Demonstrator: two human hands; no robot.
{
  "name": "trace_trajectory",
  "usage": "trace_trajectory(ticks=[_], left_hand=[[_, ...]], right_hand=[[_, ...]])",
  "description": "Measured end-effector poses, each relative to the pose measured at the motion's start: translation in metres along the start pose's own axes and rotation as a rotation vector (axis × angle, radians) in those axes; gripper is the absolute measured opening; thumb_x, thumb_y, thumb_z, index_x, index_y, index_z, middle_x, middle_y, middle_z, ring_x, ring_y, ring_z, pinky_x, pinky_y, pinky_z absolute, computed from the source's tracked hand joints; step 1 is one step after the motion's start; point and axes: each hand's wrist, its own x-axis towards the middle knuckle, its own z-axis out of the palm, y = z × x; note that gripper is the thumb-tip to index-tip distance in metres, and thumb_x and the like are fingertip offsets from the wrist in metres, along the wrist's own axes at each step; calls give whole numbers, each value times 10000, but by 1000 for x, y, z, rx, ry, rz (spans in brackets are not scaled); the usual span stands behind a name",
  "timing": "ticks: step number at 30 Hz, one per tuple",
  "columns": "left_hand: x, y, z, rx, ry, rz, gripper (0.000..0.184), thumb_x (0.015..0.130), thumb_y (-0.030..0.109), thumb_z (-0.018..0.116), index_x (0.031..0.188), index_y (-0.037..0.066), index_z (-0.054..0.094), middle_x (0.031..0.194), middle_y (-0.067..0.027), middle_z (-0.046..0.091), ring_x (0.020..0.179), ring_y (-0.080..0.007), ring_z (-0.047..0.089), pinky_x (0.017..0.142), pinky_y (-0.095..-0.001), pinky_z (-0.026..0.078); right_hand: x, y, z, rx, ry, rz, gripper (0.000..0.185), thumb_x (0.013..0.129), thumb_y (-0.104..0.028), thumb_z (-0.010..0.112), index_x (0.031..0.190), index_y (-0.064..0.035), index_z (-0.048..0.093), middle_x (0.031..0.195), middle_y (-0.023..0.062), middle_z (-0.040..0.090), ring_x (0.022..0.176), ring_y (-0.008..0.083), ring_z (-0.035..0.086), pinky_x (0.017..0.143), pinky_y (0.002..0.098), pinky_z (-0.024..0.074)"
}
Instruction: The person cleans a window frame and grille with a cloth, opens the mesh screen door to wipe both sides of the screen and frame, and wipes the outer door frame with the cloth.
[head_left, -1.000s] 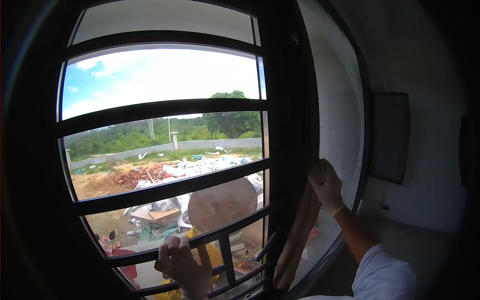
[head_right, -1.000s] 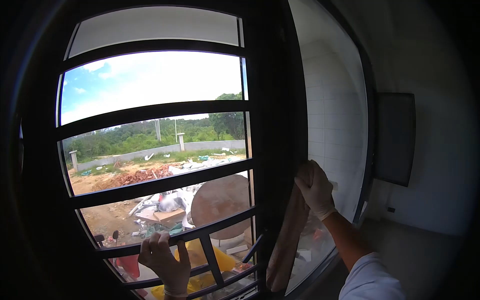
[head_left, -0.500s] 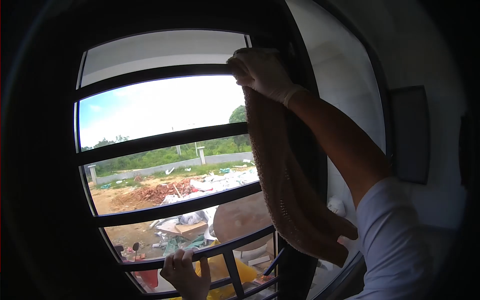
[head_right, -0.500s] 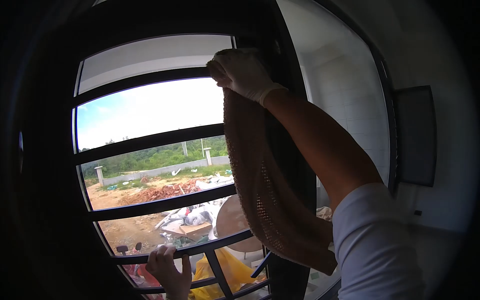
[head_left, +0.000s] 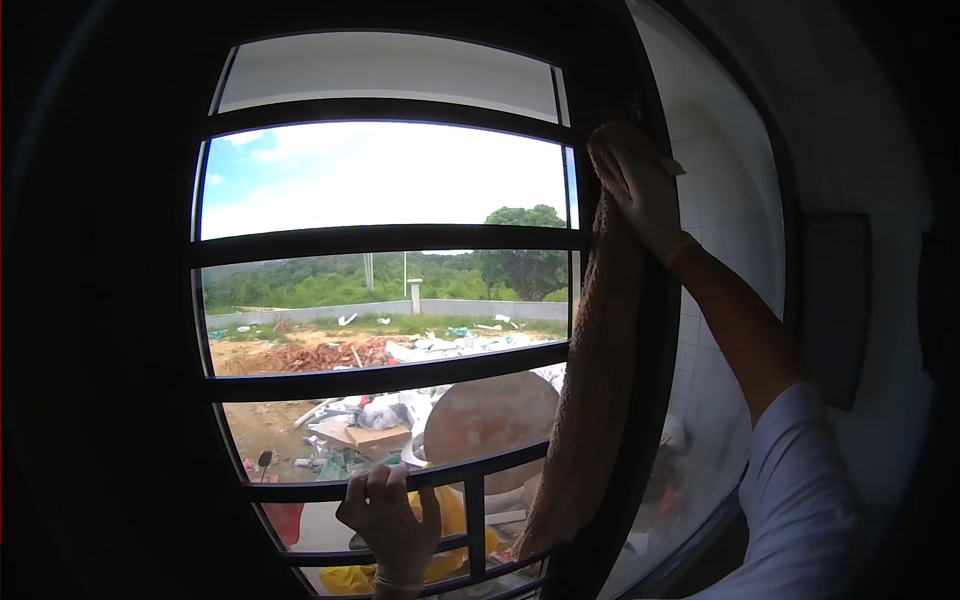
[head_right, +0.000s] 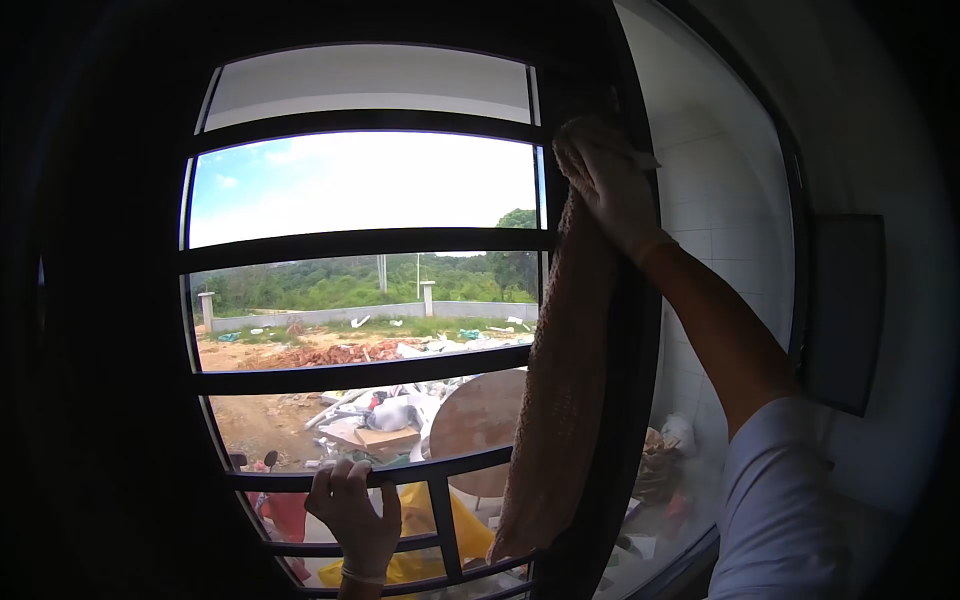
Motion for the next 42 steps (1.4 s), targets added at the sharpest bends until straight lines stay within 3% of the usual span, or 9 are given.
trace_trajectory(ticks=[3, 8, 19, 24, 29, 30, 33, 37, 42], left_hand=[[-1, 1, 5, 27, 2, -18, 320, 727, 235, 610, 1002, 126, 488, 1052, -56, 488, 1103, -239, 376, 871, -405, 256], [1, -2, 7, 83, 37, 2, 323, 732, 270, 585, 1009, 139, 485, 1020, -41, 488, 1073, -210, 408, 858, -400, 264], [3, 1, 1, 90, -26, -10, 319, 749, 269, 584, 1015, 129, 478, 1032, -46, 482, 1094, -225, 400, 885, -415, 263], [3, 3, 1, 81, -33, -26, 308, 736, 208, 588, 1007, 98, 491, 1063, -80, 495, 1127, -255, 374, 919, -410, 252], [0, 0, 6, 72, -16, -14, 294, 741, 212, 579, 997, 100, 488, 1062, -84, 494, 1127, -256, 377, 915, -411, 251], [0, 0, 6, 66, -17, -17, 294, 742, 214, 578, 998, 101, 488, 1064, -84, 493, 1130, -255, 373, 914, -410, 248], [1, -1, 7, 66, -5, -38, 301, 739, 213, 574, 1005, 104, 485, 1071, -87, 489, 1149, -253, 345, 914, -408, 237], [-1, -1, 9, 116, -14, -7, 319, 743, 241, 574, 1021, 121, 476, 1068, -67, 479, 1130, -238, 364, 890, -418, 243], [2, -3, 10, 128, 1, 21, 327, 742, 259, 575, 1024, 126, 477, 1057, -60, 476, 1104, -232, 391, 866, -422, 253]], right_hand=[[-3, -20, -6, -113, -110, -382, 405, 806, -130, 650, 1178, -16, 536, 1157, 146, 574, 1135, 295, 532, 950, 385, 455], [13, -27, -1, -341, -128, -375, 474, 833, -316, 634, 1242, -100, 531, 1168, 96, 557, 1049, 248, 547, 906, 378, 468], [-4, -35, 12, -391, -202, -93, 534, 848, -302, 617, 1286, -30, 478, 1264, 154, 489, 1201, 289, 437, 1003, 387, 383], [-34, -27, 2, -298, -260, -142, 540, 847, -319, 625, 1290, -47, 478, 1173, 192, 546, 1107, 322, 520, 956, 411, 421], [-107, -39, -7, -6, -254, 199, 415, 842, -153, 635, 1228, -33, 539, 1139, 169, 563, 1024, 304, 569, 897, 366, 464], [-114, -55, -10, -249, -30, -95, 411, 839, -92, 626, 1238, -50, 535, 1165, 158, 555, 1049, 296, 565, 910, 358, 467], [-119, -84, -15, 52, -264, -35, 403, 853, -99, 599, 1250, -62, 537, 1222, 130, 541, 1137, 283, 515, 997, 388, 403], [-117, -78, -8, -340, -313, -103, 450, 880, -176, 543, 1318, -99, 471, 1261, 105, 515, 1135, 228, 513, 986, 336, 394], [-126, -80, -27, -159, -351, -200, 323, 835, -97, 560, 1157, -88, 593, 1110, 65, 593, 1053, 206, 561, 940, 355, 433]])
